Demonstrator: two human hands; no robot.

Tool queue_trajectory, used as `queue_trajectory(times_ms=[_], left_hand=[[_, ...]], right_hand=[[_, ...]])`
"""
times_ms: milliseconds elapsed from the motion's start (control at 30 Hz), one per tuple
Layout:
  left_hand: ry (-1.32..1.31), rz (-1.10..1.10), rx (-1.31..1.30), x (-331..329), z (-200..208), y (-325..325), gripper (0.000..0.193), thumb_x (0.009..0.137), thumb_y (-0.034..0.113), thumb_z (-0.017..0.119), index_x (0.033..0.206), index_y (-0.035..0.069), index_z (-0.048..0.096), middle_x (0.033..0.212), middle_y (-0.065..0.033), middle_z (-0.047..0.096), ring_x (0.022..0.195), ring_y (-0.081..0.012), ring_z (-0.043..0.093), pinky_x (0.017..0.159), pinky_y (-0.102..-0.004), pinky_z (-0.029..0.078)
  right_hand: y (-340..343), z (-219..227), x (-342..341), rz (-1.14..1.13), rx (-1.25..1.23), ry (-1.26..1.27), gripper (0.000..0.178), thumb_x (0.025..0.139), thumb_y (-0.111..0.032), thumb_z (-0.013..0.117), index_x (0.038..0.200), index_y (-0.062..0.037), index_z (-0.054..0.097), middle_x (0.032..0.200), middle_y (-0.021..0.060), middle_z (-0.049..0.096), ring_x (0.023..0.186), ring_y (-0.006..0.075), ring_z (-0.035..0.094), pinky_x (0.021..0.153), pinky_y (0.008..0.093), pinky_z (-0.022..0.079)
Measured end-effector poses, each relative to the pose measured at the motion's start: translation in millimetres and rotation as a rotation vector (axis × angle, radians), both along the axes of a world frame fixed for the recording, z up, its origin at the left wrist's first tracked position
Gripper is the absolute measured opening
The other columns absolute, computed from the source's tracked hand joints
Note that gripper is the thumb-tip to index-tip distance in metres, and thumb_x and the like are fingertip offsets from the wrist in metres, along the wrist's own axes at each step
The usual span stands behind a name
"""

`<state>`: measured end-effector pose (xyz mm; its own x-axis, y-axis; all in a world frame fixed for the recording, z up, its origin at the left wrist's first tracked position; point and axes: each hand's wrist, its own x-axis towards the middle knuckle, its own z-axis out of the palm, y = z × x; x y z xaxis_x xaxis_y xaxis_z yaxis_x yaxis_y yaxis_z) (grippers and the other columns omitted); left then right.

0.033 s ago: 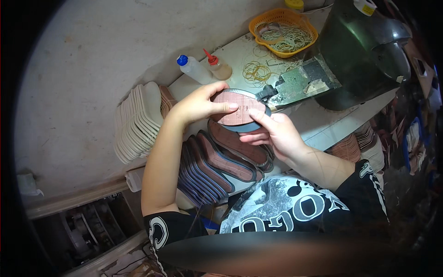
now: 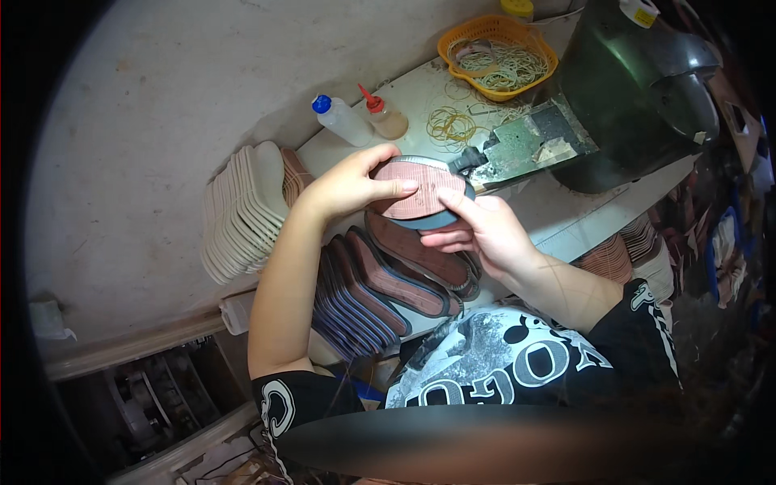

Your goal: Manually applying trim or piping to the edges of shoe insoles or soles.

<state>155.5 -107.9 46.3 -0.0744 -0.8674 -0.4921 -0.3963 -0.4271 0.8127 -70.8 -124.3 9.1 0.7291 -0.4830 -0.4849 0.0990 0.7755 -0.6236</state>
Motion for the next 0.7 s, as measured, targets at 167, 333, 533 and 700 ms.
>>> queue_trajectory(times_ms=[167, 333, 533, 700], left_hand=[[-0.012, 0.132, -0.038, -18, 6, 21, 0.039, 0.08, 0.029, 0.075, 0.1, 0.001, 0.057, 0.083, 0.0009, 0.056, 0.074, -0.006, 0.05, 0.059, -0.0218, 0.04], [-0.232, 0.092, 0.099, -40, 4, 30, 0.039, 0.078, 0.04, 0.075, 0.082, 0.003, 0.065, 0.069, 0.0022, 0.058, 0.061, -0.0046, 0.049, 0.051, -0.0208, 0.038], [-0.077, 0.337, 0.155, -70, 9, 37, 0.055, 0.078, 0.052, 0.069, 0.079, -0.003, 0.066, 0.067, -0.0122, 0.066, 0.048, -0.0177, 0.062, 0.043, -0.027, 0.051], [-0.088, 0.287, 0.215, -74, 18, 41, 0.05, 0.079, 0.049, 0.069, 0.078, -0.001, 0.065, 0.061, -0.0098, 0.063, 0.045, -0.0149, 0.06, 0.042, -0.0221, 0.05]], right_hand=[[-2, -2, -4, 0.053, -0.022, -0.005, 0.04, 0.09, -0.04, 0.056, 0.109, -0.0052, 0.062, 0.097, 0.0092, 0.069, 0.078, 0.0172, 0.07, 0.068, 0.0243, 0.053], [1, -11, -10, 0.081, -0.149, -0.001, 0.034, 0.09, -0.035, 0.058, 0.105, -0.0049, 0.064, 0.094, 0.0061, 0.067, 0.082, 0.014, 0.065, 0.071, 0.0282, 0.053], [31, -19, -25, 0.088, -0.388, -0.079, 0.045, 0.087, -0.017, 0.064, 0.124, -0.0026, 0.043, 0.102, 0.0062, 0.062, 0.088, 0.0102, 0.059, 0.07, 0.023, 0.049], [11, -32, -36, 0.006, -0.479, -0.18, 0.032, 0.09, -0.014, 0.06, 0.116, 0.0003, 0.047, 0.094, 0.0075, 0.065, 0.084, 0.0096, 0.06, 0.072, 0.0256, 0.049]])
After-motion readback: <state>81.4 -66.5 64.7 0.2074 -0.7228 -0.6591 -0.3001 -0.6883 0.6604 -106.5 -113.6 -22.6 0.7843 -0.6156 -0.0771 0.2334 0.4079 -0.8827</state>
